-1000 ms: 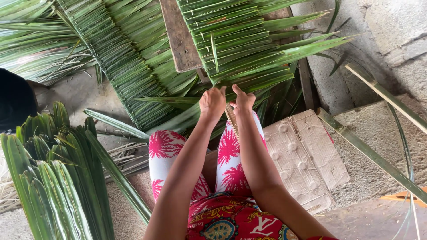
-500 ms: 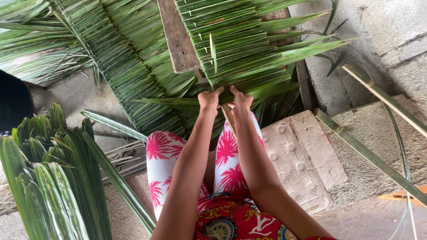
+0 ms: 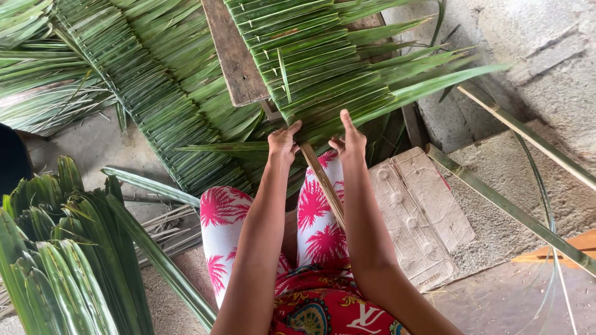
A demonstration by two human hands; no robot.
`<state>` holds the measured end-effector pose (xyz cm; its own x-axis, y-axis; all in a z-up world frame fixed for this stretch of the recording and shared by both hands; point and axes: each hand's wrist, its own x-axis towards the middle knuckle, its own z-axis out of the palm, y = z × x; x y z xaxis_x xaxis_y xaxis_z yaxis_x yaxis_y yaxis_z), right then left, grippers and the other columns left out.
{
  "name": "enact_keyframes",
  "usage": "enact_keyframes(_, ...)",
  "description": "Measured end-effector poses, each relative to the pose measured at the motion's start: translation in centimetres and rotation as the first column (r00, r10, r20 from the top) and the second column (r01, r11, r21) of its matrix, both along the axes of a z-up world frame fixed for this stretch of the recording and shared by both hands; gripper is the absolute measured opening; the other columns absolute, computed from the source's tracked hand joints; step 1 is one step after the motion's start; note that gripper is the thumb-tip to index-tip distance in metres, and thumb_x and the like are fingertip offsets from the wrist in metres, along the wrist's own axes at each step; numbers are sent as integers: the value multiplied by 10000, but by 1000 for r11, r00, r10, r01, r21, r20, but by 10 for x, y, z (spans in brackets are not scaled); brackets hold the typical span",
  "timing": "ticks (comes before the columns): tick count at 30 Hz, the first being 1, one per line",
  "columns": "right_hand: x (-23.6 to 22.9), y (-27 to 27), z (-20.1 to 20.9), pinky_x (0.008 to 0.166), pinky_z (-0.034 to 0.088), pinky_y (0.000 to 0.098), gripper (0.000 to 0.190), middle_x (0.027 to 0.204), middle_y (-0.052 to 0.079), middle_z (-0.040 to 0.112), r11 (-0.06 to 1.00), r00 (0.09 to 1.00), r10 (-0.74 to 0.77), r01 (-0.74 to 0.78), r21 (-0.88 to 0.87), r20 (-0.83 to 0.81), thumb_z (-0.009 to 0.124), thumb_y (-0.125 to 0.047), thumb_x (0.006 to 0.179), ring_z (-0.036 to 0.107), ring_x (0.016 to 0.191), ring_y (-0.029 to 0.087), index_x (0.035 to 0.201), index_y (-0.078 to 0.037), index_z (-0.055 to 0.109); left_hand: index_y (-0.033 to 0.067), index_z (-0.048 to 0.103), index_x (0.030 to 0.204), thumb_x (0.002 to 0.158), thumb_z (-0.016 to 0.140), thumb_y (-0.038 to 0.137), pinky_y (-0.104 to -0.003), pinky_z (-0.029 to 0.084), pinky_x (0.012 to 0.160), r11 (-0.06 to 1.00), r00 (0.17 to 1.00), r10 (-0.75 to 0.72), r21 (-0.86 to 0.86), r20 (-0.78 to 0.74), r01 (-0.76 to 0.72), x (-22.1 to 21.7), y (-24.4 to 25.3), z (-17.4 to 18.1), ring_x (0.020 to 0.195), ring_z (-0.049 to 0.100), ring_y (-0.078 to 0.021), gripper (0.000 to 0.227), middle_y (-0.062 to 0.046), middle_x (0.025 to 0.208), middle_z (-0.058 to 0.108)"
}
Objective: Weaving palm leaves onto a wooden frame to create a thatched panel
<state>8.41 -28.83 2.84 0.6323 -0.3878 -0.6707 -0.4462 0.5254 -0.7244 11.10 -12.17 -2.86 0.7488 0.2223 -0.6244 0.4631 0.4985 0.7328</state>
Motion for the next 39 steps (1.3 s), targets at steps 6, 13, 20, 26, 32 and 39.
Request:
enact_keyframes(6, 25, -11, -50, 1089, 380, 685, 1094, 1494, 391, 329, 924, 992, -121, 97, 370, 42, 995, -430, 715, 418, 1401, 533, 1508, -47, 346, -63, 697, 1073, 726, 964, 183, -477, 640, 703, 1000, 1000, -1, -2, 17, 1, 3, 5, -21, 779, 715, -311, 502, -179, 887, 655)
enact_keyframes(13, 39, -6, -52, 782, 630, 576, 761, 1065, 184, 506, 910, 988, -153, 146, 387, -15, 999, -306, 675, 641, 898, 339, 1188, -51, 497, -56, 694, 1113, 716, 979, 207, -504, 638, 725, 1000, 1000, 2, 7, 20, -3, 4, 3, -22, 810, 699, -318, 555, -188, 939, 663)
enact_keyframes(20, 65, -22, -114, 782, 583, 679, 883, 1146, 350, 569, 970, 992, -128, 123, 210, 12, 992, -348, 711, 684, 977, 493, 1307, 27, 459, 0, 713, 1125, 699, 982, 250, -469, 656, 690, 999, 1000, 14, 34, 27, -15, 11, -4, -39, 804, 722, -316, 563, -167, 949, 690)
enact_keyframes(26, 69, -11, -104, 741, 574, 723, 730, 1105, 358, 590, 969, 976, -215, 210, 126, 20, 951, -215, 765, 689, 947, 517, 1267, 79, 509, 46, 741, 1149, 742, 926, 446, -391, 646, 646, 971, 1000, 3, 239, 17, -7, -16, -13, -14, 710, 685, -246, 600, -184, 945, 718)
enact_keyframes(32, 72, -12, -118, 706, 552, 757, 571, 1034, 349, 612, 970, 971, -239, 239, 34, -20, 937, -201, 750, 692, 906, 498, 1167, 64, 651, 61, 529, 1473, 994, 671, 376, -471, 614, 854, 991, 962, 8, 125, 273, -44, -71, -27, 28, 950, 727, -377, 590, -329, 1147, 683)
enact_keyframes(39, 73, -9, -127, 619, 534, 739, 652, 1075, 380, 591, 951, 951, -308, 308, 8, 12, 897, -140, 759, 682, 897, 510, 1261, 112, 566, 146, 448, 1553, 1092, 528, 359, -423, 631, 849, 997, 914, 13, 65, 405, -42, -61, -24, -51, 945, 741, -323, 514, -197, 1060, 690)
